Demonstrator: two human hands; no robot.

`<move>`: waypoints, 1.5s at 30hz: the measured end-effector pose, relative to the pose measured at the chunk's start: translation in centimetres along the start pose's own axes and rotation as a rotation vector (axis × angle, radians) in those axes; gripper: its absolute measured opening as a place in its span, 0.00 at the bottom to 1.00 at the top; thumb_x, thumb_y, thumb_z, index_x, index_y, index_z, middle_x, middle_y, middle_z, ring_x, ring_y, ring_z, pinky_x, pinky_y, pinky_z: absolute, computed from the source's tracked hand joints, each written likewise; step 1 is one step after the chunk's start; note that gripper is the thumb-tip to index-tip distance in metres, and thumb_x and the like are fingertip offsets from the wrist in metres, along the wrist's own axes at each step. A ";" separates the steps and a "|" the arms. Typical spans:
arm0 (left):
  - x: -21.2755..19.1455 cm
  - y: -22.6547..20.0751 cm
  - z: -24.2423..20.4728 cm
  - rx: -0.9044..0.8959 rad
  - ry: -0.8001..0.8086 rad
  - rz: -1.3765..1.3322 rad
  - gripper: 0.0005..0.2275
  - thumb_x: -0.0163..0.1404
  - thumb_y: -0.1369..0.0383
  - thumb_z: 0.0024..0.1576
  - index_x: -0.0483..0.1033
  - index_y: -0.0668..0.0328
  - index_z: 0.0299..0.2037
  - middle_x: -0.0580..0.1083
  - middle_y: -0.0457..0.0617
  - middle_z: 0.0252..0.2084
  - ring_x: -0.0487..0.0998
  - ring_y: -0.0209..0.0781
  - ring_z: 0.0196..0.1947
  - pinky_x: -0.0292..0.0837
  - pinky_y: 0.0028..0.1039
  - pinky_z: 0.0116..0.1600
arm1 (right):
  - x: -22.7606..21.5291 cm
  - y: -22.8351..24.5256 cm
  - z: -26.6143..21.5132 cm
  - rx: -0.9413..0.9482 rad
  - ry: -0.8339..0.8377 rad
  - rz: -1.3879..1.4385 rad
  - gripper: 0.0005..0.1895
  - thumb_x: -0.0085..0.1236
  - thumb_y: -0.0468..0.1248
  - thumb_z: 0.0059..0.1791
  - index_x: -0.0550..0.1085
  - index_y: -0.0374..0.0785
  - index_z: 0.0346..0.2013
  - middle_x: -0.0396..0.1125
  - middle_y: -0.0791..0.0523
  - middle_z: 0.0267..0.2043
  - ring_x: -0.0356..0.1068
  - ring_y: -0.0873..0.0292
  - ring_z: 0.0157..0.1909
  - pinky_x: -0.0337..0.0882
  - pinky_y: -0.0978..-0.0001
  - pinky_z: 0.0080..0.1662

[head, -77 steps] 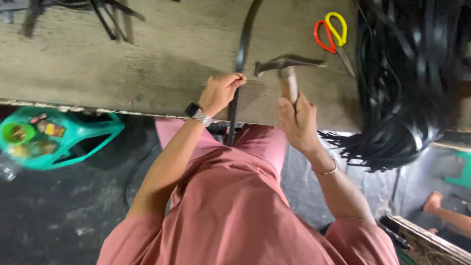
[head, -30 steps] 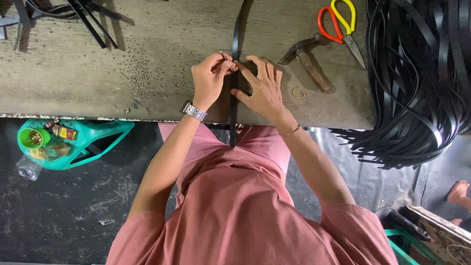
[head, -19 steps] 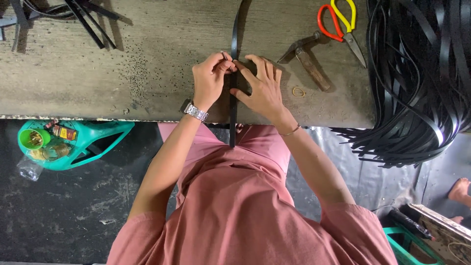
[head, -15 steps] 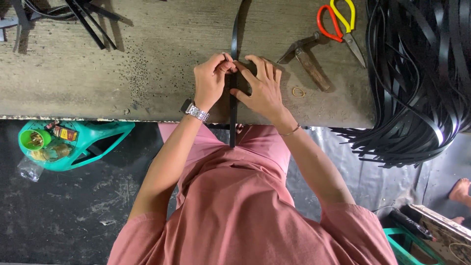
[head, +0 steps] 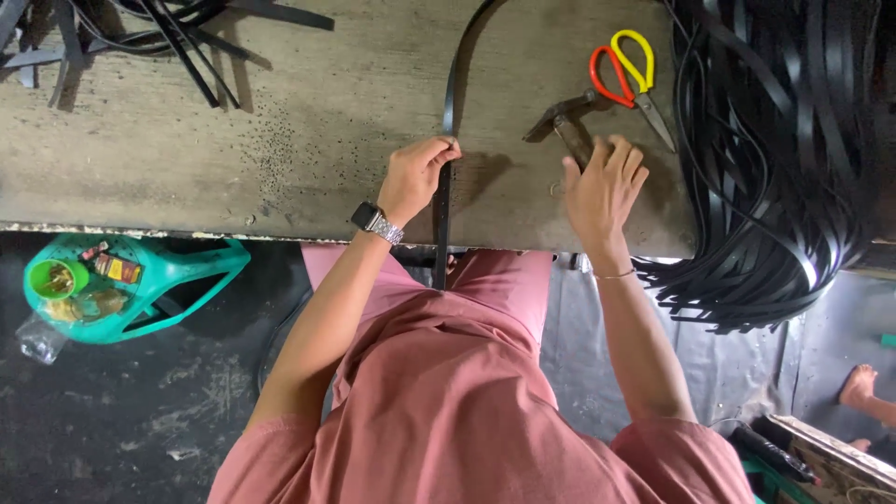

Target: Hammering a long black leather strip on a workbench to flatten or secure it during production.

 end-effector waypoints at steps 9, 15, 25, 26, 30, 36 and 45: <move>0.1 0.0 -0.1 -0.040 0.074 -0.132 0.07 0.52 0.86 0.59 0.80 0.67 0.39 0.81 0.55 0.30 0.83 0.56 0.32 0.80 0.35 0.40 | -3.1 1.4 -0.3 0.062 0.115 0.820 0.24 0.55 0.52 0.57 0.67 0.35 0.29 0.62 0.45 0.20 0.70 0.38 0.26 0.63 0.54 0.32; 1.1 2.1 -1.2 -0.038 0.059 -0.038 0.06 0.53 0.81 0.61 0.80 0.58 0.37 0.81 0.49 0.29 0.84 0.51 0.32 0.79 0.30 0.38 | -7.9 7.3 -2.1 -0.038 0.117 0.852 0.24 0.43 0.59 0.56 0.64 0.42 0.34 0.60 0.52 0.15 0.68 0.45 0.18 0.65 0.60 0.25; -0.1 -0.7 0.4 -0.114 0.144 -0.068 0.05 0.54 0.72 0.65 0.76 0.57 0.35 0.77 0.51 0.24 0.81 0.51 0.27 0.76 0.31 0.35 | -5.3 8.8 -2.3 -0.126 0.317 0.794 0.24 0.45 0.58 0.58 0.61 0.40 0.32 0.58 0.45 0.14 0.68 0.34 0.21 0.64 0.51 0.24; 0.0 -0.3 0.3 -0.109 0.146 -0.070 0.06 0.54 0.73 0.64 0.76 0.59 0.34 0.77 0.52 0.23 0.81 0.51 0.26 0.76 0.30 0.35 | -5.6 8.9 -2.2 -0.132 0.309 0.823 0.24 0.46 0.56 0.58 0.61 0.40 0.31 0.58 0.46 0.14 0.68 0.36 0.20 0.64 0.55 0.24; 0.5 -0.1 -0.1 -0.079 0.144 -0.019 0.09 0.55 0.74 0.63 0.74 0.62 0.30 0.76 0.56 0.22 0.81 0.56 0.27 0.76 0.30 0.33 | -8.0 7.9 -1.3 -0.134 0.217 0.837 0.28 0.42 0.62 0.58 0.64 0.42 0.30 0.63 0.51 0.16 0.72 0.43 0.21 0.68 0.59 0.24; 1.3 1.0 -0.2 -0.038 0.128 -0.043 0.03 0.58 0.75 0.62 0.78 0.60 0.35 0.79 0.50 0.25 0.83 0.49 0.28 0.78 0.27 0.36 | -14.2 6.9 -1.9 -0.332 -0.180 0.744 0.17 0.48 0.48 0.57 0.72 0.39 0.35 0.71 0.48 0.26 0.70 0.43 0.25 0.67 0.53 0.29; 1.6 1.2 -0.8 -0.112 0.156 -0.032 0.04 0.58 0.72 0.62 0.79 0.63 0.37 0.80 0.56 0.28 0.84 0.53 0.31 0.79 0.31 0.36 | -8.9 4.9 -2.2 0.008 0.108 0.931 0.26 0.44 0.61 0.56 0.66 0.41 0.31 0.64 0.49 0.17 0.66 0.45 0.21 0.62 0.57 0.26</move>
Point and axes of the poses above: each hand's wrist, its own z-axis towards the middle knuckle, its own x-axis out of the palm, y = z × x, the point moved 10 cm from there along z, towards the middle knuckle
